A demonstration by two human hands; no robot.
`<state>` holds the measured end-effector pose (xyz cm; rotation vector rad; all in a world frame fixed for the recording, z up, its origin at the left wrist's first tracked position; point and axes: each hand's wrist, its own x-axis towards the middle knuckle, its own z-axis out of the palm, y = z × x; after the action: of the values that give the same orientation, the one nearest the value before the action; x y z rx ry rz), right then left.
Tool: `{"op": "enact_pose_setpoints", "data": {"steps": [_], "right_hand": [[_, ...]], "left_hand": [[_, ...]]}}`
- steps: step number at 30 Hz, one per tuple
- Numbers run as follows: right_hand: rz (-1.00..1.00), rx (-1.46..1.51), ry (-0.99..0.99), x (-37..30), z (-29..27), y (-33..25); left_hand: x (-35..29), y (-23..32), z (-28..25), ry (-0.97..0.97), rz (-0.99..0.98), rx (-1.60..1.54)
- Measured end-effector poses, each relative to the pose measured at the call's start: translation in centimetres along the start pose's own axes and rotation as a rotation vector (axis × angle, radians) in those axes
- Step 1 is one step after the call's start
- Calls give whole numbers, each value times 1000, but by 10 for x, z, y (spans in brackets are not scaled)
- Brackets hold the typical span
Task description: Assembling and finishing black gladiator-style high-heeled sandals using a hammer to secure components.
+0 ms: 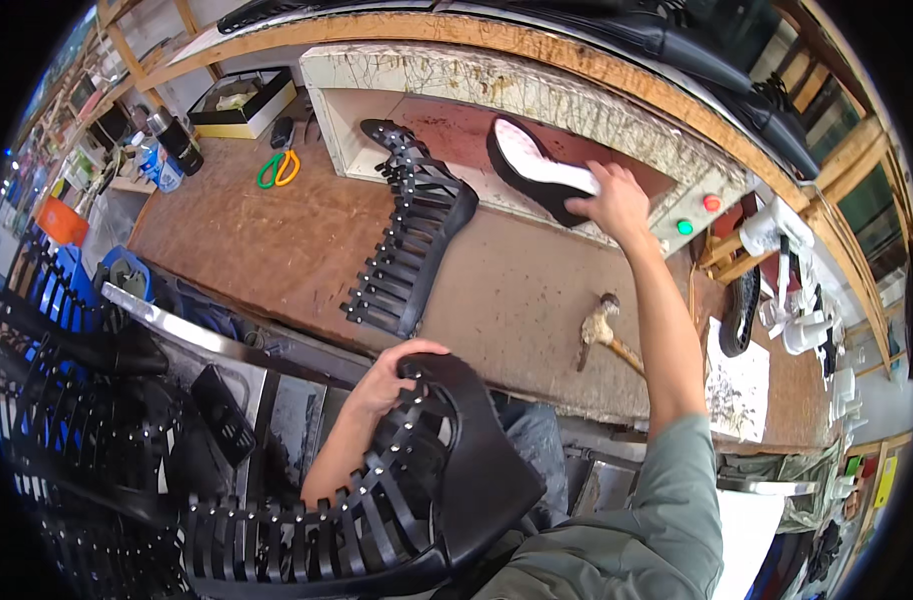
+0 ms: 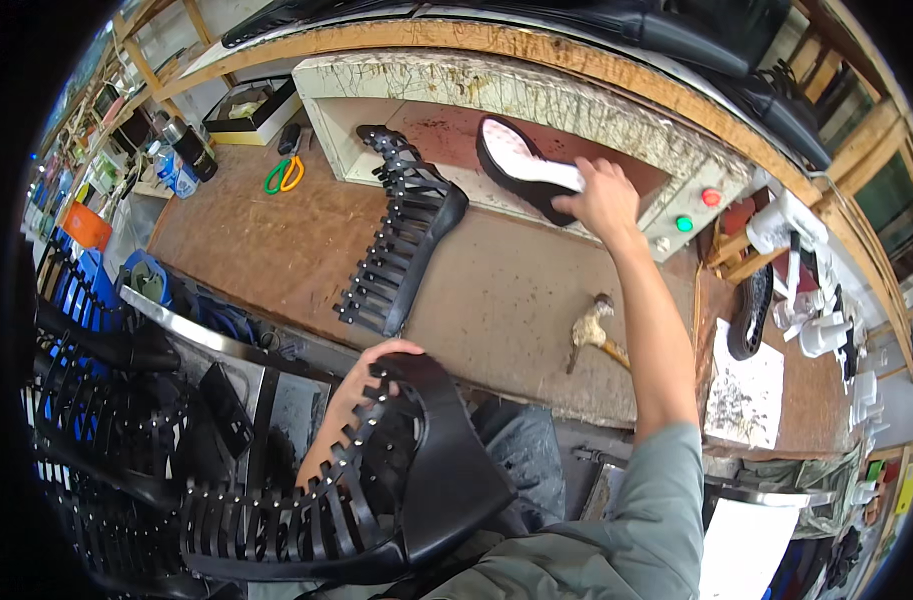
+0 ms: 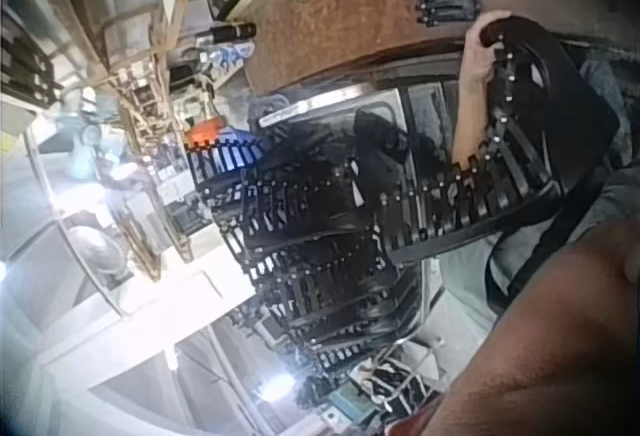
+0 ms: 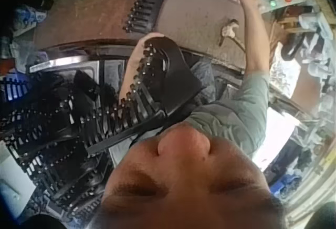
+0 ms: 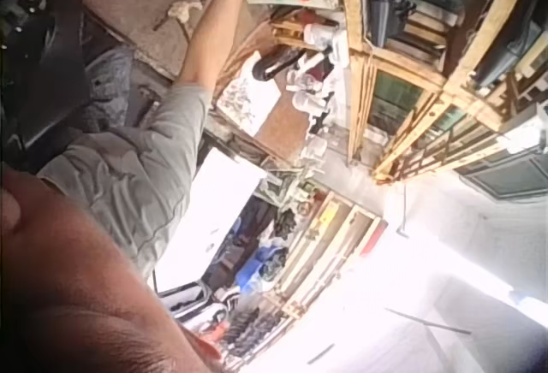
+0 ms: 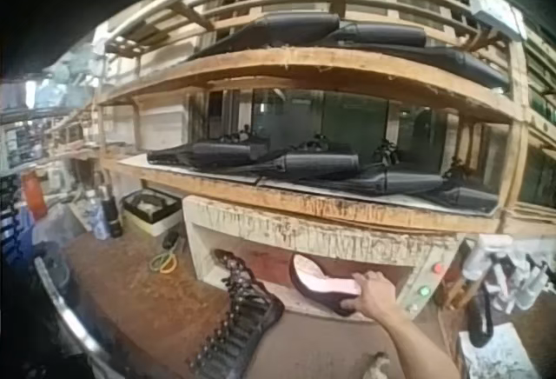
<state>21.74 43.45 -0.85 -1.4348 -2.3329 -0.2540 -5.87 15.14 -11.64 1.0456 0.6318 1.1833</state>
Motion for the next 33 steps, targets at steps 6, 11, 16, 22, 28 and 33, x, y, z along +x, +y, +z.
{"op": "enact_pose_setpoints", "data": {"steps": [6,11,16,22,28,33], "right_hand": [[-91,49,-95,101,70,-11],[-130,-87,-130,73,30,-47],[64,1113,-737,-139,-40,-108],[377,2025,-883,-268,-81,-145],[328,1950,-677,-292,-137,-150],[419,1860,-504,-311,-137,-153]], "left_hand": [[-7,7,-20,261,-8,44],[2,0,-25,243,-21,105],[6,20,5,150,220,188],[6,68,73,-118,321,761],[-2,118,143,-306,256,1176],[-3,97,152,-250,293,1139]]}}
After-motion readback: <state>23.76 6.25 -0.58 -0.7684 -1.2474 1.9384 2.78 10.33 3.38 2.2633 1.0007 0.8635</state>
